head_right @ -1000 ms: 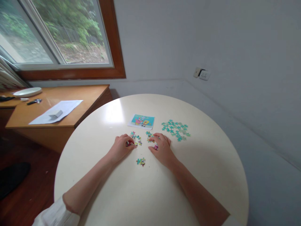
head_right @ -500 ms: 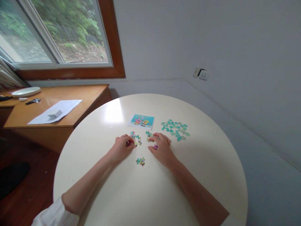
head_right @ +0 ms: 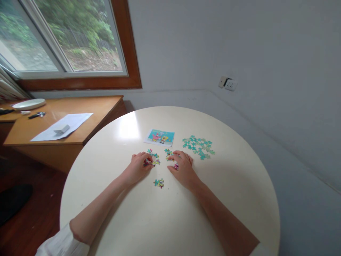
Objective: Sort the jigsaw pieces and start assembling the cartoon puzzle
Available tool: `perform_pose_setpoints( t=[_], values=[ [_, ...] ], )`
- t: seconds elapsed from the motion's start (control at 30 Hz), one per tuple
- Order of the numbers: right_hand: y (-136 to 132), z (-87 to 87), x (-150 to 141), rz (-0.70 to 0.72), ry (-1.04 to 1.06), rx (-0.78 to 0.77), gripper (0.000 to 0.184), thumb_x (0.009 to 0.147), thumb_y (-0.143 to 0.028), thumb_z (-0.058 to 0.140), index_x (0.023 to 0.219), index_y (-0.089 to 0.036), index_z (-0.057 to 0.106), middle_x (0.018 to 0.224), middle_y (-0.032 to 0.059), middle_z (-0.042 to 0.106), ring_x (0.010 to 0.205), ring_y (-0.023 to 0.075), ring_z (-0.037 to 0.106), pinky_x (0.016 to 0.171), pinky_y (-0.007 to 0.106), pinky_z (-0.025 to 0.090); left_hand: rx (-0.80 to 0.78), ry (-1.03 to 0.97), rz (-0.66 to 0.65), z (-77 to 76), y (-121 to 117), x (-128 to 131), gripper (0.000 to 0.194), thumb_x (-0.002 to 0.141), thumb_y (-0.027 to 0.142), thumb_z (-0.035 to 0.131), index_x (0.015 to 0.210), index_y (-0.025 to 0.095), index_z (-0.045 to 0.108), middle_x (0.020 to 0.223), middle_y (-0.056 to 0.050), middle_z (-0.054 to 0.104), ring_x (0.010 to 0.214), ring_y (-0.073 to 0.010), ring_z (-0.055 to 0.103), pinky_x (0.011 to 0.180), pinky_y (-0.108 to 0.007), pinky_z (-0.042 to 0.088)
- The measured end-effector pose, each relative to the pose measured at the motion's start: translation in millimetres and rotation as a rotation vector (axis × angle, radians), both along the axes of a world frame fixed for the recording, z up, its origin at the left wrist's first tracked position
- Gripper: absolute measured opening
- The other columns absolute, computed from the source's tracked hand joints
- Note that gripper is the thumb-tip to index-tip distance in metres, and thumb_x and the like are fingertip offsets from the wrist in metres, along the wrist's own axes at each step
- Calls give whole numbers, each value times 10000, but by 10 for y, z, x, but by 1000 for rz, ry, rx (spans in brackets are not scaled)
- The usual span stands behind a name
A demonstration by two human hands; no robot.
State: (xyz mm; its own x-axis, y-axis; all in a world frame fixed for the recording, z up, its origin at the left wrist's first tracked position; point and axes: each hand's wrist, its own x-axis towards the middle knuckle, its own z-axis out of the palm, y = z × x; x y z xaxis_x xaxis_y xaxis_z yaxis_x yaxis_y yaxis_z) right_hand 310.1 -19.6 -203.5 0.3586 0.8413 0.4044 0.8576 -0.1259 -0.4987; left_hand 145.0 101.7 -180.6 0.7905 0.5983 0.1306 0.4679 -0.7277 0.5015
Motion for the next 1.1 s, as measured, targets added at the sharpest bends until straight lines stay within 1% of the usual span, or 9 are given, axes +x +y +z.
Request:
perform_pose_setpoints(
  t=[0.17, 0.37, 0.5, 0.67, 0.83, 0.9, 1.0, 1.1],
  values=[
    [0, 3, -9, 0, 20, 6, 227, 681, -193, 611, 895, -263, 638, 1096, 61, 562, 1049, 253, 514, 905, 448, 345, -30, -18, -20, 10, -14, 0, 68, 764, 158, 540, 811, 207, 535, 836, 7, 623, 829, -178, 555, 815, -343, 323],
    [1, 13, -21, -8, 35, 2, 228, 666, -172, 633, 880, -251, 638, 1089, 66, 563, 1049, 252, 514, 912, 450, 337, -31, -17, -25, 14, -20, 4, 71, 766, 150, 529, 807, 207, 527, 822, 13, 621, 809, -169, 553, 807, -336, 324],
    [-2, 13, -24, -10, 28, 1, 224, 670, -175, 632, 879, -256, 634, 1090, 60, 561, 1050, 250, 511, 916, 445, 337, -47, -37, -20, 27, -29, 5, 61, 777, 145, 522, 793, 203, 528, 780, 22, 626, 761, -156, 553, 809, -339, 331],
    [0, 13, -29, -15, 24, -8, 222, 675, -167, 624, 881, -251, 636, 1094, 60, 559, 1055, 248, 509, 914, 440, 336, -74, -60, -2, 55, -45, 10, 70, 781, 147, 531, 814, 204, 554, 738, 28, 637, 705, -142, 562, 822, -340, 345],
    [3, 16, -25, -12, 24, -9, 222, 672, -164, 621, 877, -248, 638, 1091, 61, 563, 1051, 250, 515, 906, 438, 340, -119, -112, 34, 69, -47, 12, 99, 769, 139, 552, 840, 198, 589, 730, 22, 658, 652, -126, 565, 804, -308, 381],
    [2, 14, -21, -7, 23, -8, 222, 672, -166, 625, 878, -246, 638, 1090, 62, 563, 1052, 252, 514, 905, 441, 339, -115, -122, 42, 64, -41, 11, 94, 768, 144, 557, 831, 193, 607, 734, 15, 668, 643, -126, 568, 794, -298, 391],
    [3, 4, -16, -2, 19, -4, 223, 672, -167, 629, 881, -244, 637, 1088, 65, 564, 1050, 255, 515, 900, 442, 342, -93, -130, 39, 48, -28, 6, 99, 775, 156, 553, 826, 191, 631, 749, 4, 685, 645, -132, 581, 797, -296, 399],
    [5, -10, -14, -3, 4, 18, 210, 679, -168, 617, 873, -247, 636, 1080, 63, 567, 1039, 253, 521, 895, 440, 347, -92, -143, 12, 32, -16, 1, 148, 800, 148, 512, 839, 191, 649, 772, -10, 700, 672, -142, 606, 798, -292, 406]
  ],
)
